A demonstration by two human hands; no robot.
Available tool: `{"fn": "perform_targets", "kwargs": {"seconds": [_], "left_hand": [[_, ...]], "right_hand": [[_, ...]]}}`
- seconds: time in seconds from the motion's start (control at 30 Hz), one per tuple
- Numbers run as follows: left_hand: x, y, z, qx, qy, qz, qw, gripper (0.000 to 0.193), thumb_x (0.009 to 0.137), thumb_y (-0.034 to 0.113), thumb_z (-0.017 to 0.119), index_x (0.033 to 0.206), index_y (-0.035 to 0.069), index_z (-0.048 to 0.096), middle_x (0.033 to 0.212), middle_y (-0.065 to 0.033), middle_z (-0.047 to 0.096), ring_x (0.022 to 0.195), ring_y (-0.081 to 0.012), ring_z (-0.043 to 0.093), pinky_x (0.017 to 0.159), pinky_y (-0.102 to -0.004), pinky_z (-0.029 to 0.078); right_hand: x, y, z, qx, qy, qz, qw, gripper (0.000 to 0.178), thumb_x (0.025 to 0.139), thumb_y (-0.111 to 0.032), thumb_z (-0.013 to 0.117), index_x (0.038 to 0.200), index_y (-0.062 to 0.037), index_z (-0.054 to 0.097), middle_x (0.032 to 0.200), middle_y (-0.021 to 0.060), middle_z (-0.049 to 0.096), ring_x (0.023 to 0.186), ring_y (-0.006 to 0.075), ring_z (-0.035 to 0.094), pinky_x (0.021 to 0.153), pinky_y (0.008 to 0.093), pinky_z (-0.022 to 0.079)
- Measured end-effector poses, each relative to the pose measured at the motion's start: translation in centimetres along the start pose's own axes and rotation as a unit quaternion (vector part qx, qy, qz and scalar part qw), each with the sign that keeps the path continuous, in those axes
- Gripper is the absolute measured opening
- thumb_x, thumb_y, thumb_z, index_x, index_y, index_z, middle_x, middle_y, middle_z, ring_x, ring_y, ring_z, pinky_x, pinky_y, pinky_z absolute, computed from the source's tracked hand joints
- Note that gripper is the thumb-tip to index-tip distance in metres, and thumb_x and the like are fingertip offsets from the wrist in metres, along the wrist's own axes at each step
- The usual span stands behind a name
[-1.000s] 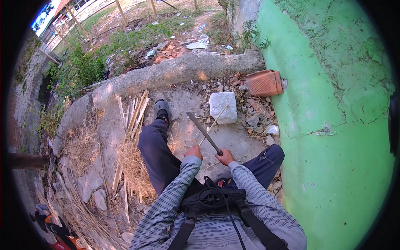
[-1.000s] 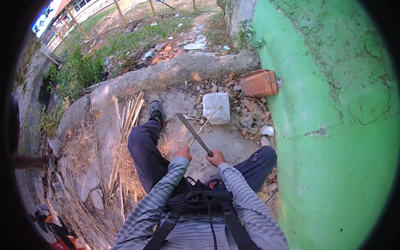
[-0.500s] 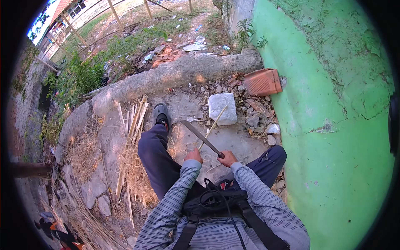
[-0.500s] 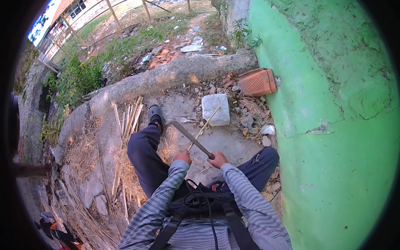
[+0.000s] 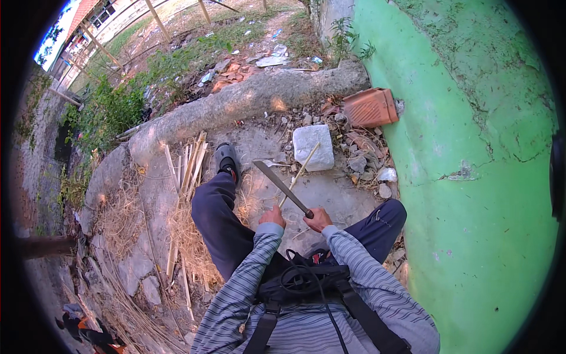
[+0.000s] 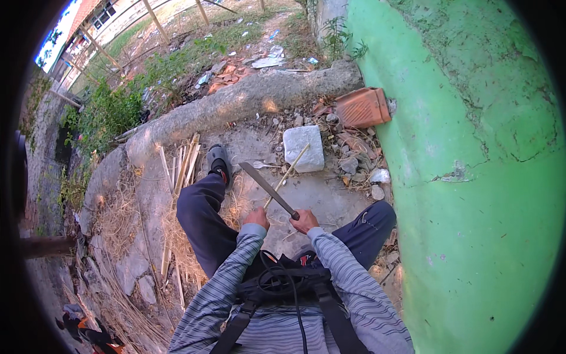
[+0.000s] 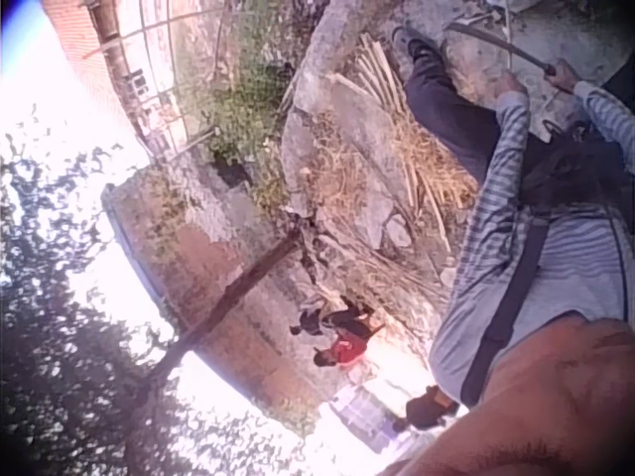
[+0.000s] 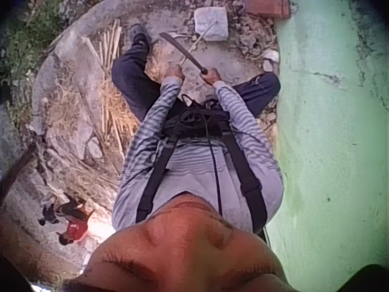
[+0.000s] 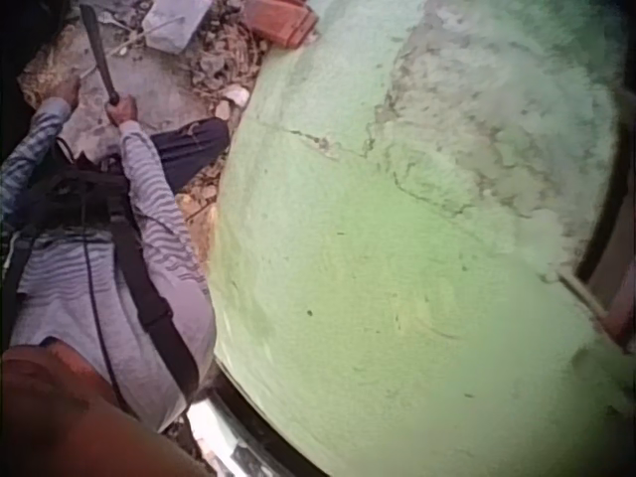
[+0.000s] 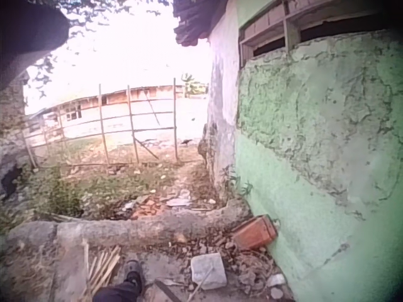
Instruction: The person shaves a long thin piece of wood with a machete, holding the wood against a stone block to peel off thin layers.
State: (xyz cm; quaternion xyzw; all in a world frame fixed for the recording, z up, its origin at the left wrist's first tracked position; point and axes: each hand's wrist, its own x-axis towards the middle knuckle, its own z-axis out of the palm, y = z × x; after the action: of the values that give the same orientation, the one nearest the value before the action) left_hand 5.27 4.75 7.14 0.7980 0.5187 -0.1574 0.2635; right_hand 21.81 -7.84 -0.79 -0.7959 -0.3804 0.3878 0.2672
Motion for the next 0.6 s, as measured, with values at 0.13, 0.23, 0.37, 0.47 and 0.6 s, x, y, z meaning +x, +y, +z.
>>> {"fn": "perform_targets", "kwargs": {"seconds": [0.13,0.23,0.37,0.47,0.6], "left_hand": [[-0.8,0.8,-0.4,0.026,0.013,0.005,1.0,0.023,0.097,0.022,0.052,0.11,0.006,0.06,0.102,-0.0227,0.07,0.098,-0.0446,0.068,0.085,-0.0561,0.052],[-0.2,1.0,-0.7,0.019,-0.009,0.011,1.0,0.024,0.096,0.023,0.052,0.112,0.006,0.06,0.105,-0.0244,0.069,0.1,-0.0449,0.067,0.087,-0.0555,0.052],[0.1,0.4,-0.9,0.005,-0.017,-0.009,1.0,0.023,0.091,0.018,0.056,0.111,0.008,0.06,0.1,-0.025,0.07,0.097,-0.0442,0.069,0.085,-0.0548,0.054],[0.3,0.1,-0.4,0.007,-0.02,-0.018,1.0,0.025,0.091,0.019,0.056,0.114,0.008,0.06,0.104,-0.0248,0.07,0.1,-0.0441,0.068,0.087,-0.0545,0.053],[1.2,-0.5,0.0,-0.013,-0.034,-0.026,0.999,0.028,0.092,0.022,0.055,0.116,0.008,0.061,0.105,-0.0243,0.07,0.102,-0.0445,0.068,0.088,-0.0547,0.053]], "right_hand": [[1.4,1.0,-0.4,0.001,0.041,0.03,0.999,0.034,0.078,-0.033,0.068,0.081,0.001,0.066,0.071,0.0218,0.064,0.07,0.0386,0.065,0.07,0.0465,0.05],[3.4,2.3,-1.0,0.027,0.061,0.056,0.996,0.035,0.078,-0.033,0.069,0.08,0.0019,0.065,0.071,0.0214,0.064,0.069,0.0367,0.065,0.069,0.046,0.05],[2.6,2.1,-1.2,0.013,-0.027,-0.002,1.0,0.034,0.078,-0.033,0.069,0.08,0.0013,0.065,0.067,0.02,0.062,0.064,0.0322,0.062,0.067,0.0446,0.049],[2.2,2.0,-1.4,-0.012,-0.057,-0.008,0.998,0.033,0.078,-0.033,0.068,0.081,-0.0002,0.065,0.071,0.0206,0.063,0.068,0.0347,0.062,0.069,0.0452,0.049],[3.1,0.9,-0.8,-0.002,-0.027,0.038,0.999,0.033,0.078,-0.034,0.067,0.084,-0.0017,0.067,0.077,0.0218,0.066,0.075,0.0396,0.065,0.073,0.0468,0.05]]}}
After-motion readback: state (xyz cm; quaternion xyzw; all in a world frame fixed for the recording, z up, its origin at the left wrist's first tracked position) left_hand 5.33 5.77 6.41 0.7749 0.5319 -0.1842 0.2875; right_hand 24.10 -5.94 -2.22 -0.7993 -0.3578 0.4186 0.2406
